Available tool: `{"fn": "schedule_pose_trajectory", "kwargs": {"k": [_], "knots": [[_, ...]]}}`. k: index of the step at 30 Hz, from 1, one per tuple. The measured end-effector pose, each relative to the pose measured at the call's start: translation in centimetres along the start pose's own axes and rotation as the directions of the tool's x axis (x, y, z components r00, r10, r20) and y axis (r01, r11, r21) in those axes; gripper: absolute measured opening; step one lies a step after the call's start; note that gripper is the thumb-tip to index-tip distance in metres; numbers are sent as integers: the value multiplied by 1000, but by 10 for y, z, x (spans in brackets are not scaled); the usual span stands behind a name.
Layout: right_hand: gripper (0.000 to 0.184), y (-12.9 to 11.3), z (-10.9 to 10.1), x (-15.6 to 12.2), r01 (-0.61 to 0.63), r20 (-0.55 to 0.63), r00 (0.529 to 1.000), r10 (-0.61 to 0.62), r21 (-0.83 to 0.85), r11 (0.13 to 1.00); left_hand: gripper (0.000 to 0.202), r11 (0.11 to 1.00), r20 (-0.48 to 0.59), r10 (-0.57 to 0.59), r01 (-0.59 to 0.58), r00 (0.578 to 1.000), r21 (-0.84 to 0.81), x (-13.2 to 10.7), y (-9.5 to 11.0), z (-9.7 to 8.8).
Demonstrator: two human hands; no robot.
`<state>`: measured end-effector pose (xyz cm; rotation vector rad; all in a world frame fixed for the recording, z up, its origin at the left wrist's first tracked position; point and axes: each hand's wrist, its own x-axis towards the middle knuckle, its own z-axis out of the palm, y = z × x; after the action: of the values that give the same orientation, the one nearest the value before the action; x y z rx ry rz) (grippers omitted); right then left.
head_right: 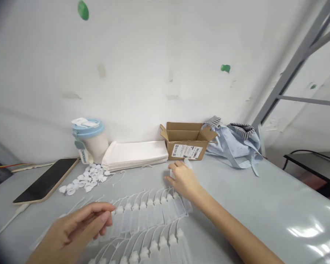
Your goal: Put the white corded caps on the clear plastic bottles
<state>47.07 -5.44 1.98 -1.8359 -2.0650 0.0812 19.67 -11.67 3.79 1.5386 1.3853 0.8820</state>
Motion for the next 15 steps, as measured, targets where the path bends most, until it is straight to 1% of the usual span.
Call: {"fn": "schedule_pose_trajectory", "kwargs": {"k": [2, 3, 5, 7, 9, 12, 14, 15], "knots": [[18, 6, 2, -6, -17, 9, 1000, 17, -7, 1000, 32, 995, -68, -12, 19, 998, 103, 10, -6, -11], [18, 9, 3, -8, -23, 16, 1000, 23, -7, 1000, 34, 988, -82, -21, 34, 996, 149, 16, -9, -17], [18, 16, 5, -10, -25, 25, 999, 26, -4, 1000, 37, 973, -104, 0, 24, 995, 229, 24, -16, -24], [16, 21, 7, -9, -18, 20, 1000, 18, -3, 1000, 36, 946, -150, 74, -22, 986, 325, 31, -22, -27], [13, 25, 10, -6, 0, -2, 1000, 0, 0, 1000, 32, 895, -183, 185, -88, 966, 437, 36, -28, -28], [14, 28, 12, -4, 30, -58, 998, -30, 11, 999, 29, 801, -164, 333, -187, 929, 569, 45, -35, -28], [18, 27, 11, -5, 70, -127, 990, -66, 24, 997, 30, 745, -141, 384, -216, 913, 631, 50, -39, -31], [20, 25, 10, -7, 112, -181, 978, -105, 30, 993, 31, 722, -128, 395, -222, 910, 655, 53, -41, -33]]}}
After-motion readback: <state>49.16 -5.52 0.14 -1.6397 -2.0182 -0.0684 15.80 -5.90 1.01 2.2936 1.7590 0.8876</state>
